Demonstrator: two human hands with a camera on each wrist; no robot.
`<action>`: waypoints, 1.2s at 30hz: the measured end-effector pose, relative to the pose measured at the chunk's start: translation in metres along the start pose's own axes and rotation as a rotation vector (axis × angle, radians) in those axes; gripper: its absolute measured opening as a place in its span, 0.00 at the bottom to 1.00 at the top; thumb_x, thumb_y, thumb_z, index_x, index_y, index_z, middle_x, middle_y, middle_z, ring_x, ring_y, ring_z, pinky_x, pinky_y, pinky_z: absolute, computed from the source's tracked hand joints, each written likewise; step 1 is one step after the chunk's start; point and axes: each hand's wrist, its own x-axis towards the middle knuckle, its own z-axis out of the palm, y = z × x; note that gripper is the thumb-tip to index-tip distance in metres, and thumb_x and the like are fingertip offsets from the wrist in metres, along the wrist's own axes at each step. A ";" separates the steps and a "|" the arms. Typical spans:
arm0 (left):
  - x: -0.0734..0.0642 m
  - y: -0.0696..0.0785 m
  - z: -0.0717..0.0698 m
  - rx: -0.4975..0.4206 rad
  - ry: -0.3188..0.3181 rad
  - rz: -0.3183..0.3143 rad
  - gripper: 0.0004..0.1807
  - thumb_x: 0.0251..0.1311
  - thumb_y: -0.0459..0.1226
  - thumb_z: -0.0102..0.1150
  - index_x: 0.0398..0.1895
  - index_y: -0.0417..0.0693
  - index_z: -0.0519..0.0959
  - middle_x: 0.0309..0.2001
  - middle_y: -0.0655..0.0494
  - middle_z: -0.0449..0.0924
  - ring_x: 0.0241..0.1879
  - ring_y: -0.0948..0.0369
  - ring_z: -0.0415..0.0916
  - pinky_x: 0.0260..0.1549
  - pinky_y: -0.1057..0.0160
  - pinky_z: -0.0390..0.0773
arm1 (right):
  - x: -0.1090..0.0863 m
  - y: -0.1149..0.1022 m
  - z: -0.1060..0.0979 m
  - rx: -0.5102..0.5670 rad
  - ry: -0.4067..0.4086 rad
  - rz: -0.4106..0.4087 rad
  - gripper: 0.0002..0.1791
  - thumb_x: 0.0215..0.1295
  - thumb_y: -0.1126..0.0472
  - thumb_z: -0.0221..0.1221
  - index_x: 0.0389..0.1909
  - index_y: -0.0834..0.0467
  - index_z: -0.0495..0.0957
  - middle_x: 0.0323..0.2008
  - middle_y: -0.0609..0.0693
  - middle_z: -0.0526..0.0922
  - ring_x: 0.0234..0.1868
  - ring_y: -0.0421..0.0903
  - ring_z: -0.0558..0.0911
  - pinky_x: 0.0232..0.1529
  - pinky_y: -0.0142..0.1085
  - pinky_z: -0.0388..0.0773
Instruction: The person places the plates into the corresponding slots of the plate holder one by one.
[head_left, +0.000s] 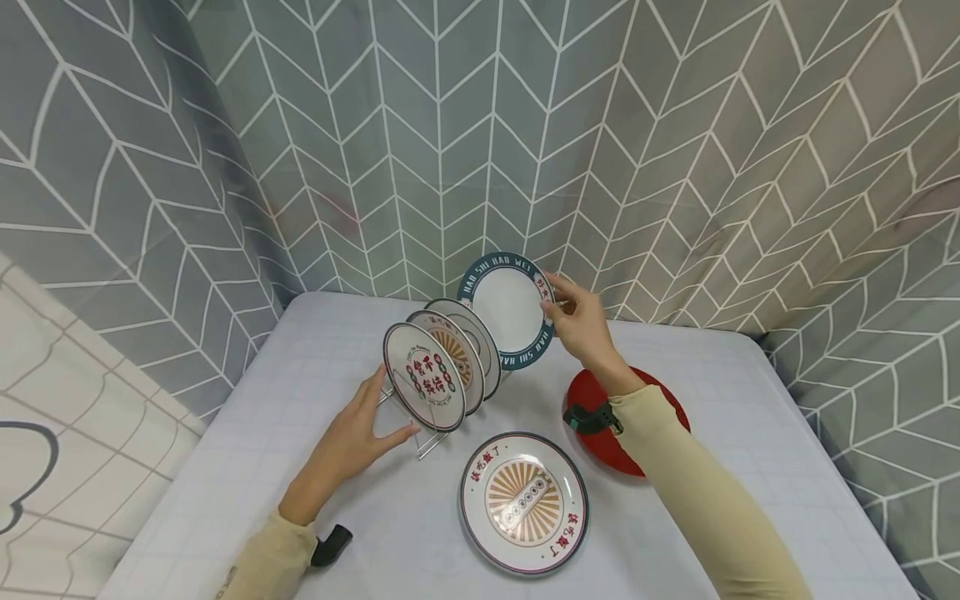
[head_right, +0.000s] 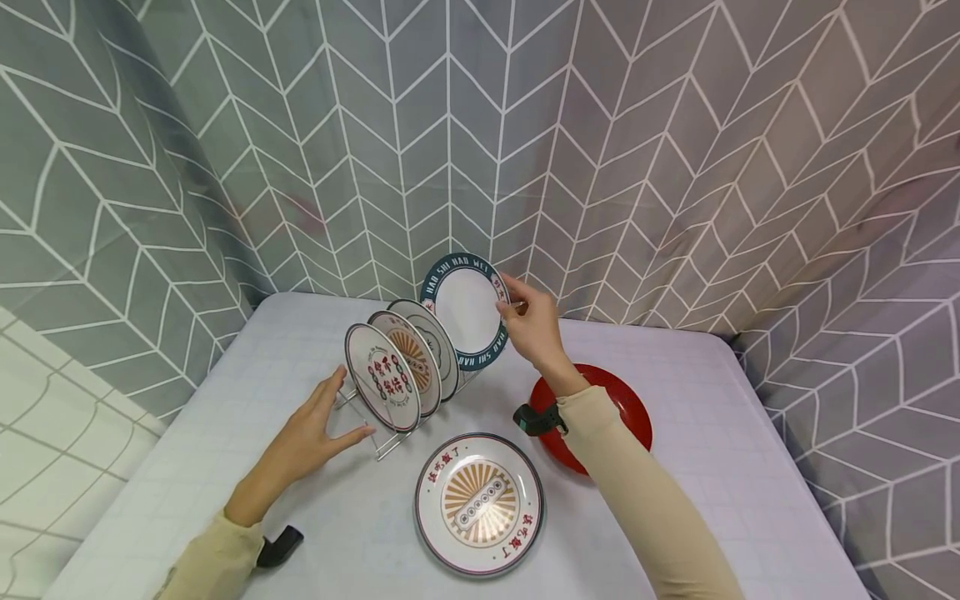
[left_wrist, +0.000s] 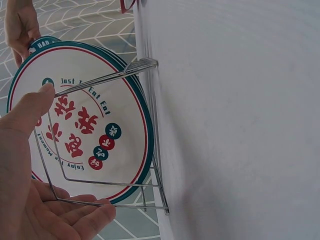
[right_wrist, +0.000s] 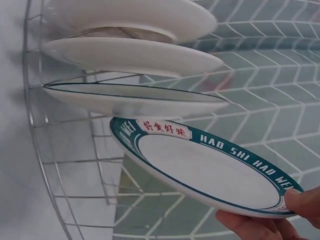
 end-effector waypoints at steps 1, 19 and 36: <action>0.000 0.000 0.000 0.001 -0.001 -0.001 0.60 0.53 0.61 0.66 0.78 0.41 0.44 0.73 0.35 0.56 0.68 0.38 0.63 0.62 0.38 0.69 | -0.001 0.000 0.003 -0.018 -0.002 -0.011 0.26 0.69 0.69 0.56 0.68 0.55 0.70 0.46 0.64 0.79 0.38 0.56 0.80 0.29 0.27 0.83; 0.000 0.001 -0.002 0.005 -0.007 0.002 0.60 0.53 0.60 0.67 0.77 0.38 0.46 0.72 0.33 0.57 0.67 0.38 0.65 0.61 0.38 0.70 | -0.015 0.010 0.051 -0.145 -0.015 -0.135 0.24 0.67 0.69 0.58 0.64 0.53 0.75 0.49 0.62 0.82 0.32 0.52 0.82 0.25 0.30 0.76; -0.001 0.002 -0.002 0.009 0.007 0.007 0.60 0.52 0.59 0.68 0.77 0.39 0.46 0.71 0.34 0.59 0.66 0.38 0.67 0.60 0.39 0.72 | -0.015 0.024 0.070 -0.132 -0.015 -0.136 0.25 0.66 0.70 0.59 0.63 0.53 0.76 0.49 0.62 0.82 0.32 0.52 0.84 0.25 0.32 0.79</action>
